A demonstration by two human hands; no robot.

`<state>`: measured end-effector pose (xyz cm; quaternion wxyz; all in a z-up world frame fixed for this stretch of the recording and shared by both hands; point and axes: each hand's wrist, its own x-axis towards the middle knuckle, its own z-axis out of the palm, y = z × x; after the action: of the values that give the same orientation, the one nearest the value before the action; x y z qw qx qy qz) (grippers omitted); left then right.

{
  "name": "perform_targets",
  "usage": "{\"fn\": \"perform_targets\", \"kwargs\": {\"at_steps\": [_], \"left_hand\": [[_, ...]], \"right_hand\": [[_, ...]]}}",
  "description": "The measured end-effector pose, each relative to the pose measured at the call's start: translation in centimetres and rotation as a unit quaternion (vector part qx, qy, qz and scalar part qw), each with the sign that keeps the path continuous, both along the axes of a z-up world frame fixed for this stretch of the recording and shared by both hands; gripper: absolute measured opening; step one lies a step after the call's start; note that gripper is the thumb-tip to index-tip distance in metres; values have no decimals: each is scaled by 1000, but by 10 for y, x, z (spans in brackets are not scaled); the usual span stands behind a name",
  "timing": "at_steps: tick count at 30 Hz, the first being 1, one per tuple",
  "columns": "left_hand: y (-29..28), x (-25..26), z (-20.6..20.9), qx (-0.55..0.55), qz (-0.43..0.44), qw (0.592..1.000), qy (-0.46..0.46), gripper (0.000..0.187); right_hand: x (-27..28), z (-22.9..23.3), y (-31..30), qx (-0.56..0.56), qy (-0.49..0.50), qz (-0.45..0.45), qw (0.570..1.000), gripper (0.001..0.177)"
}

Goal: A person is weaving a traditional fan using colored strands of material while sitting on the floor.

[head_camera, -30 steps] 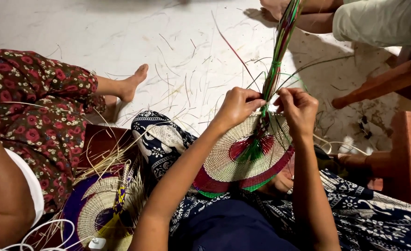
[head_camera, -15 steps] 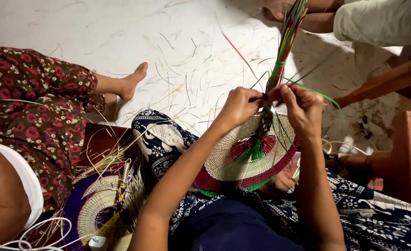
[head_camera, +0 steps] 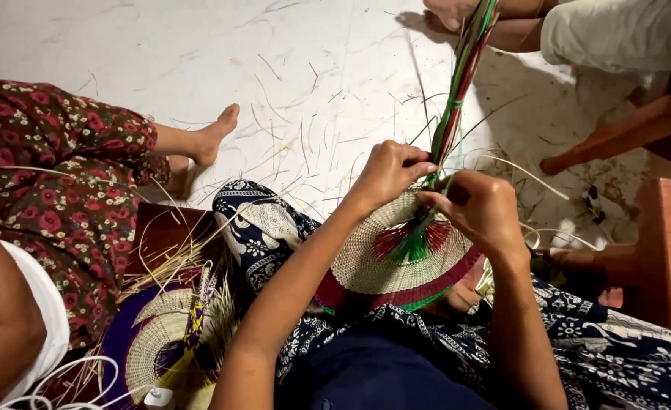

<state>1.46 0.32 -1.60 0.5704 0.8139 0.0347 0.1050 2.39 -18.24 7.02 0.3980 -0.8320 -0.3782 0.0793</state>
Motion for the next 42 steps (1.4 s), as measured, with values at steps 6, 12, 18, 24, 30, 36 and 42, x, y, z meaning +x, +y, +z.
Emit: {"fn": "perform_targets", "kwargs": {"at_steps": [6, 12, 18, 24, 30, 36, 42], "left_hand": [[3, -2, -2, 1, -6, 1000, 13, 20], [-6, -19, 26, 11, -45, 999, 22, 28], [-9, -8, 13, 10, -9, 998, -59, 21], [-8, -12, 17, 24, 14, 997, -67, 29], [-6, -15, 6, 74, 1, 993, -88, 32], [1, -14, -2, 56, -32, 989, -130, 21], [-10, -18, 22, 48, -54, 981, -178, 30]], "right_hand": [[24, -40, -17, -74, 73, -94, 990, 19], [16, -4, -4, 241, 217, -101, 941, 15], [45, -29, -21, 150, -186, -41, 970, 6], [10, -37, -18, -14, -164, -74, 984, 19], [8, -17, -22, 22, 43, 21, 999, 12], [19, -28, -17, -78, 43, -73, 993, 16], [11, 5, -23, 325, 170, -44, 929, 25]]}}
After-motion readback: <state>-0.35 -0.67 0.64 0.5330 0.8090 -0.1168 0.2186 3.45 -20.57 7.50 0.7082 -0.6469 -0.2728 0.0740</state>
